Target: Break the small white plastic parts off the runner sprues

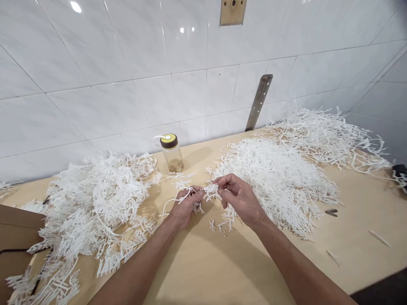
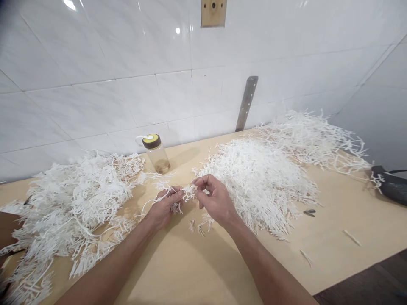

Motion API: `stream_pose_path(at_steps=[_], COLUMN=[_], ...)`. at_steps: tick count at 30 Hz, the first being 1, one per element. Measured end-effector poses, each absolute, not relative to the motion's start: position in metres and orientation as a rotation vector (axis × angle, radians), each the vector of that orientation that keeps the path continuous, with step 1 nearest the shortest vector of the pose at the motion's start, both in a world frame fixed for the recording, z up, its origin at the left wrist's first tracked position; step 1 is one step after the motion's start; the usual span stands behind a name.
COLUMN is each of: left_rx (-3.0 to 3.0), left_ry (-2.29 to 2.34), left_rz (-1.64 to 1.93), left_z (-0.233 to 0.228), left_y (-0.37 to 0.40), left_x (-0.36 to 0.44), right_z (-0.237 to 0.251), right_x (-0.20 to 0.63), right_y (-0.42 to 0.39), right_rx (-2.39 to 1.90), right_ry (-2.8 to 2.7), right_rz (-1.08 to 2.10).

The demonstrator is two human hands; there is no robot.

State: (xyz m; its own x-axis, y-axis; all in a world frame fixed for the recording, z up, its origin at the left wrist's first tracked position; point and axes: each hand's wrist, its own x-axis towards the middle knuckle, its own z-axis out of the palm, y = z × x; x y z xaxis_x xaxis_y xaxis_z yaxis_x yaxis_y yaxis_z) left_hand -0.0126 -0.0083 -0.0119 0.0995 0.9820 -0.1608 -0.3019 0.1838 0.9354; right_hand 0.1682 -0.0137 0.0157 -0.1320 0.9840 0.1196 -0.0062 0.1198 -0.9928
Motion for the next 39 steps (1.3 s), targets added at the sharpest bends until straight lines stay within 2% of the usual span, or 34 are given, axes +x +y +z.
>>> stream_pose_path(at_steps=[5,11,18,26,32,39], left_rx=[1.073,1.104,0.854,0.973,0.921,0.59], left_ry=[1.043,1.04,1.0,1.064,1.059,0.916], left_rz=[1.106,1.071,1.062,1.062,1.036,1.109], left_z=[-0.007,0.0,-0.005,-0.003,-0.001,-0.005], left_y=[-0.011,-0.014,-0.01,-0.01,-0.011,-0.004], left_x=[-0.01,-0.006,-0.011,-0.012,-0.011,-0.016], right_z=[0.028,0.027,0.021,0.022,0.017,0.017], right_x=[0.173,0.174,0.174,0.174,0.173,0.173], right_y=[-0.012,-0.009,-0.01,-0.011,-0.009,-0.01], right_rx=[-1.254,-1.285,-1.242,-1.22,-1.279,-1.314], right_ry=[-1.521,-1.846,-1.817,-1.886,-1.938,-1.8], right_rz=[1.091,1.041,1.159,1.205,1.009,1.0])
